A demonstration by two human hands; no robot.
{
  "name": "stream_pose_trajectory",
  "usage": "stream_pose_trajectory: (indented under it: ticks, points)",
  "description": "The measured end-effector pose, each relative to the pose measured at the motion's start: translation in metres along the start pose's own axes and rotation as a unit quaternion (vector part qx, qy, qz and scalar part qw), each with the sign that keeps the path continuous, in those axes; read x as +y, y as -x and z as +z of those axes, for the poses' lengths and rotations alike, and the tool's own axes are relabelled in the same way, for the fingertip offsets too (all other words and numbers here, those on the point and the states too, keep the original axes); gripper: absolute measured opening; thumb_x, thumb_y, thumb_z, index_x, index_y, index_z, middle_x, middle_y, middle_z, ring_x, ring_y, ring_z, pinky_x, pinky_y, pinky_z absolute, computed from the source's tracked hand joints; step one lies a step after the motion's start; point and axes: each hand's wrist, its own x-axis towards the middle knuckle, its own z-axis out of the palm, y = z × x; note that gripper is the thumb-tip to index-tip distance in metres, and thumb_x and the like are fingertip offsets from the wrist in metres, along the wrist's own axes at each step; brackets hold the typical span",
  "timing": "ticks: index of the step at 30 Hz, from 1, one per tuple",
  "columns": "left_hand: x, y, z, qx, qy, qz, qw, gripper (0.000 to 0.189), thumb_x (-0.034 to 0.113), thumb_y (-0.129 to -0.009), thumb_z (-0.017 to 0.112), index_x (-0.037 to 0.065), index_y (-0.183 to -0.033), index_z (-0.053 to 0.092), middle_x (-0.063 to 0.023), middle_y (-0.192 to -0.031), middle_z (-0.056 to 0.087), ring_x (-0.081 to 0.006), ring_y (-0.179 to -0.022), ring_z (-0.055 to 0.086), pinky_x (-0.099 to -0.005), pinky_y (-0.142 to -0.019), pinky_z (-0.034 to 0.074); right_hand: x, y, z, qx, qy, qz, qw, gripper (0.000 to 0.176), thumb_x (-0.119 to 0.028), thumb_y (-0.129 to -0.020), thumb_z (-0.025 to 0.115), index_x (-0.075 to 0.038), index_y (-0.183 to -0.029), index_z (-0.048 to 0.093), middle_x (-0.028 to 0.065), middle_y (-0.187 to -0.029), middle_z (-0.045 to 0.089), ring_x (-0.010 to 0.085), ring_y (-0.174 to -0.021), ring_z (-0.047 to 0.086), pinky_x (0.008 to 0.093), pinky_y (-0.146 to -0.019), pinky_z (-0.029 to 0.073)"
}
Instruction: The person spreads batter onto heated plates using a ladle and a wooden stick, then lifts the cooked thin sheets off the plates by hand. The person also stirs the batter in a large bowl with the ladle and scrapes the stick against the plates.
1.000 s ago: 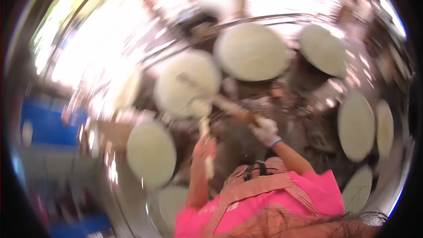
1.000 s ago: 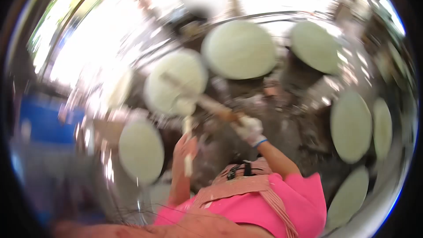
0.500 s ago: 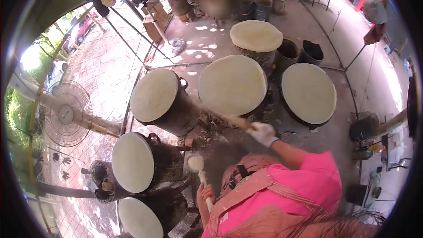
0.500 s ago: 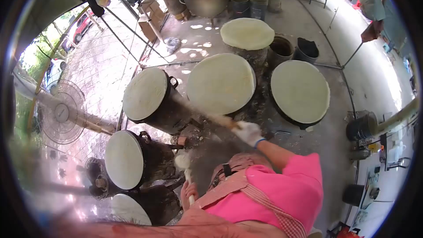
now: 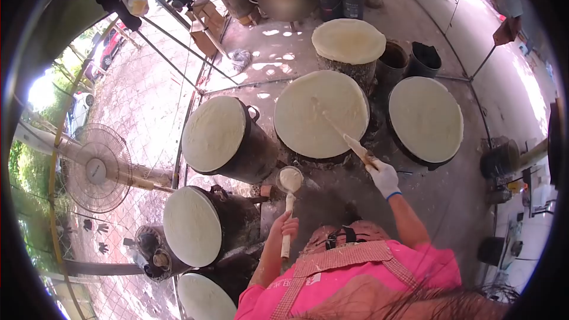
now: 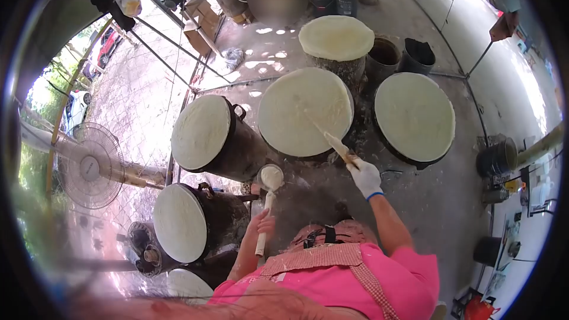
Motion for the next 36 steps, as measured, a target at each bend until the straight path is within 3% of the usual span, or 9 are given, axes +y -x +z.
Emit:
stream_pose_trajectory:
  ticks: [3,7,10,14,19,20,24,29,36]
  points:
    - [-0.013,0.008,-0.003,0.034,0.036,0.018,0.999,0.038,0.030,-0.092,0.045,0.009,-0.062,0.036,-0.0001,-0.050,0.033,-0.0110,-0.039,0.032,-0.0255,-0.039,0.030,-0.017,-0.005,0.001,-0.040,0.103,0.058,0.992,0.036,-0.028,-0.079,0.060,-0.015,-0.112,0.062,0.0197,-0.098,0.063,0.0297,-0.095,0.061,0.0339,-0.081,0.046]
    - [-0.009,0.022,-0.024,0.024,0.045,0.004,0.999,0.036,0.028,-0.091,0.045,0.009,-0.061,0.036,0.0002,-0.050,0.032,-0.0106,-0.039,0.032,-0.0254,-0.040,0.031,0.016,-0.012,0.018,-0.117,-0.237,0.080,0.961,0.037,-0.020,-0.078,0.063,0.000,-0.110,0.062,0.0050,-0.090,0.066,0.0107,-0.081,0.058,0.0249,-0.073,0.045]
    - [-0.012,0.025,-0.030,0.045,0.035,0.009,0.998,0.036,0.027,-0.091,0.045,0.009,-0.061,0.036,0.0004,-0.050,0.032,-0.0105,-0.040,0.033,-0.0255,-0.041,0.031,0.026,-0.009,0.027,-0.142,-0.315,0.109,0.932,0.037,-0.023,-0.076,0.065,-0.006,-0.108,0.064,0.0070,-0.094,0.067,0.0113,-0.086,0.058,0.0245,-0.079,0.044]
    - [-0.012,0.022,-0.028,0.078,0.035,0.043,0.995,0.038,0.029,-0.091,0.044,0.009,-0.061,0.036,0.0004,-0.051,0.032,-0.0103,-0.040,0.033,-0.0252,-0.040,0.031,-0.019,0.012,0.003,-0.220,-0.277,0.227,0.908,0.038,-0.025,-0.075,0.066,-0.010,-0.110,0.065,-0.0012,-0.078,0.064,0.0070,-0.067,0.054,0.0229,-0.061,0.043]
    - [-0.020,0.006,-0.022,0.081,0.043,0.031,0.995,0.038,0.030,-0.091,0.045,0.009,-0.060,0.035,0.0002,-0.051,0.032,-0.0108,-0.039,0.032,-0.0255,-0.039,0.030,0.029,0.023,0.023,-0.167,-0.272,0.051,0.946,0.038,-0.026,-0.077,0.064,-0.008,-0.109,0.064,0.0040,-0.086,0.068,0.0114,-0.076,0.060,0.0254,-0.072,0.047]
    - [-0.020,0.001,-0.023,0.080,0.054,0.002,0.995,0.039,0.030,-0.091,0.045,0.009,-0.060,0.034,0.0002,-0.051,0.032,-0.0106,-0.038,0.031,-0.0259,-0.038,0.029,0.008,0.023,-0.004,-0.203,-0.216,0.136,0.945,0.037,-0.026,-0.077,0.064,-0.007,-0.109,0.064,0.0066,-0.094,0.068,0.0132,-0.086,0.062,0.0271,-0.080,0.046]
    - [-0.035,-0.019,-0.035,0.023,0.030,0.008,0.999,0.038,0.030,-0.092,0.045,0.009,-0.062,0.034,0.0001,-0.051,0.032,-0.0105,-0.039,0.031,-0.0249,-0.038,0.029,0.020,-0.005,-0.022,-0.003,-0.116,-0.001,0.993,0.035,-0.029,-0.076,0.064,-0.008,-0.105,0.063,0.0167,-0.095,0.065,0.0303,-0.091,0.062,0.0358,-0.078,0.047]
    - [-0.077,-0.050,-0.046,-0.024,0.061,0.093,0.994,0.034,0.025,-0.093,0.043,0.009,-0.064,0.035,0.0009,-0.053,0.032,-0.0090,-0.041,0.031,-0.0236,-0.039,0.029,0.048,-0.085,-0.055,-0.013,-0.011,0.142,0.990,0.049,-0.042,-0.070,0.066,-0.001,-0.097,0.061,0.0218,-0.091,0.063,0.0375,-0.089,0.059,0.0419,-0.076,0.045]
    - [-0.117,-0.045,-0.059,-0.042,0.077,0.174,0.981,0.026,0.016,-0.093,0.044,0.007,-0.070,0.036,0.0022,-0.055,0.031,-0.0069,-0.044,0.031,-0.0224,-0.039,0.029,0.038,-0.232,-0.012,0.049,0.016,0.061,0.997,0.040,-0.035,-0.070,0.064,-0.003,-0.093,0.063,0.0204,-0.087,0.064,0.0362,-0.087,0.061,0.0431,-0.076,0.046]
